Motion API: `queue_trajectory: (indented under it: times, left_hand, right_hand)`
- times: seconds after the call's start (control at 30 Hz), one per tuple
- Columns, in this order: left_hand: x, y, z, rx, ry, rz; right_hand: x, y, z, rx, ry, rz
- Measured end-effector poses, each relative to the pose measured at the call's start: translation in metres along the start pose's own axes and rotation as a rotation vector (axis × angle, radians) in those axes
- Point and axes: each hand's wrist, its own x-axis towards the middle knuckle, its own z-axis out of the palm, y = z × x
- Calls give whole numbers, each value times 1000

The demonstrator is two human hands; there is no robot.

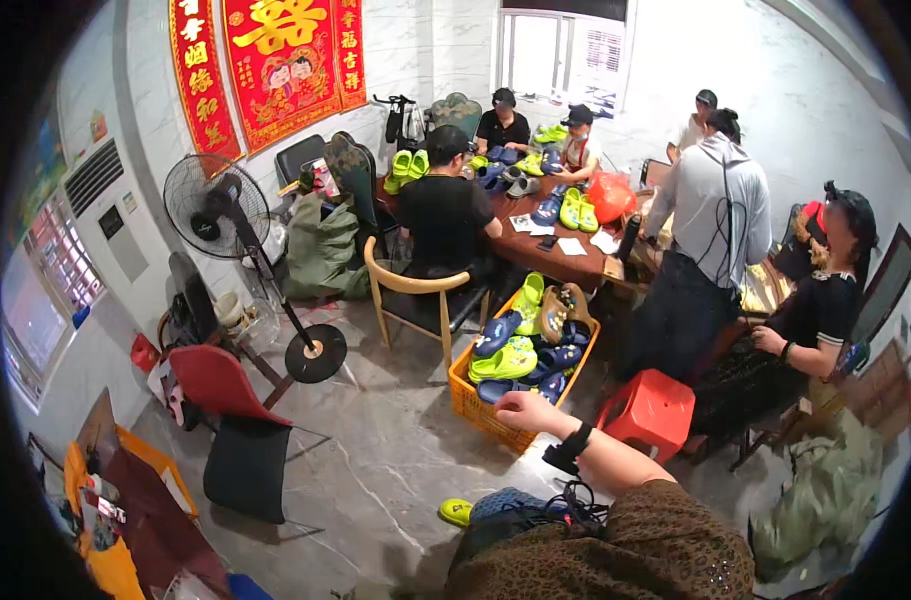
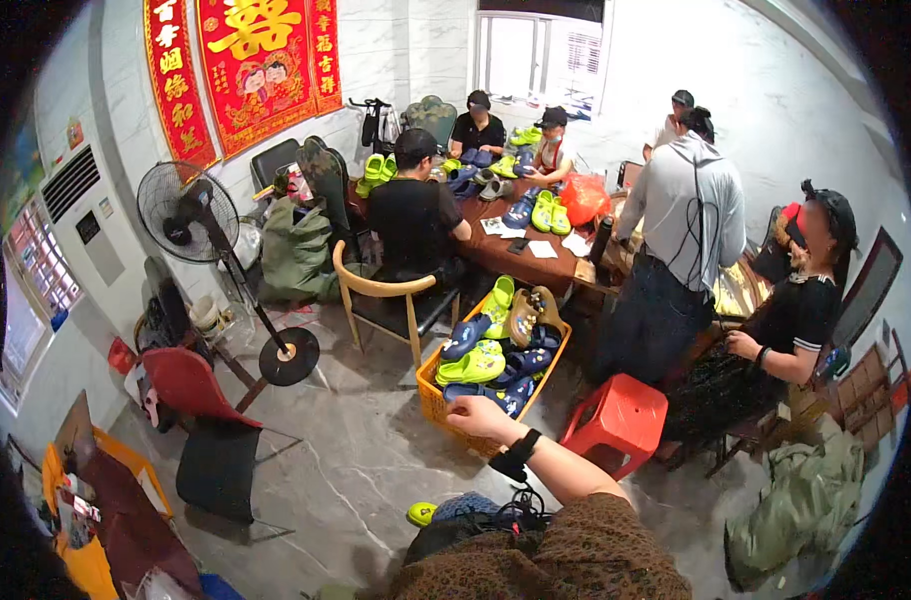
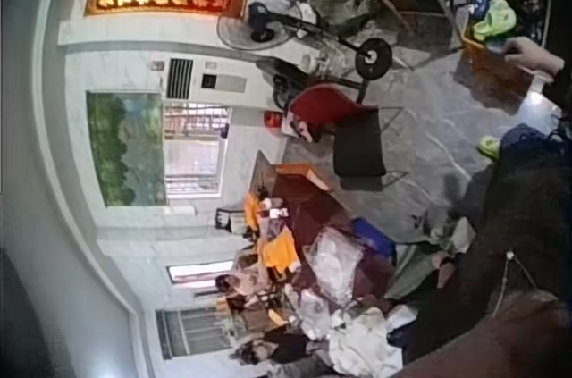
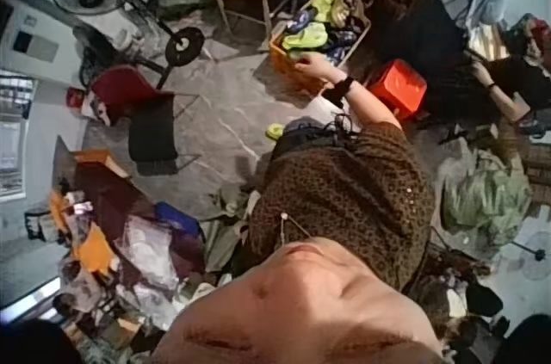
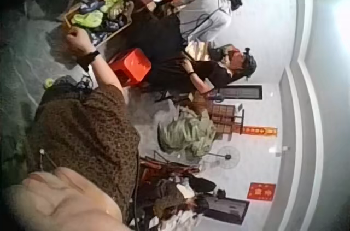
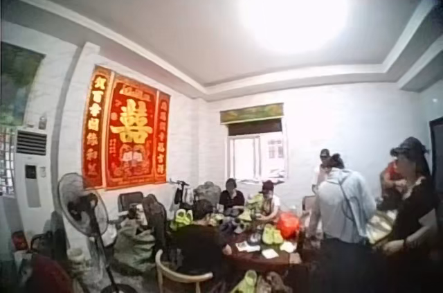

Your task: Packing pairs of white slides into plastic bags.

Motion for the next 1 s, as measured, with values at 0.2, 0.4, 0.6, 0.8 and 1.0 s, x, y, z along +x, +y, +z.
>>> queue_trajectory:
  times: [0.2, 0.4, 0.6, 0.8, 1.0]
  left_hand:
    - [30, 6, -10, 1, -26, 60]
    - [33, -4, -9, -7, -78, 32]
    - [31, -16, -14, -9, -121, -63]
    - [39, -22, -41, 36, -172, -155]
    - [64, -11, -66, 82, -239, -230]
  right_hand:
    - [-9, 47, 13, -87, -17, 80]
    - [14, 31, 42, -85, -153, 13]
    - [63, 14, 70, -161, -289, -79]
    - [136, 26, 110, -373, -535, -15]
    - [220, 3, 157, -455, -592, -66]
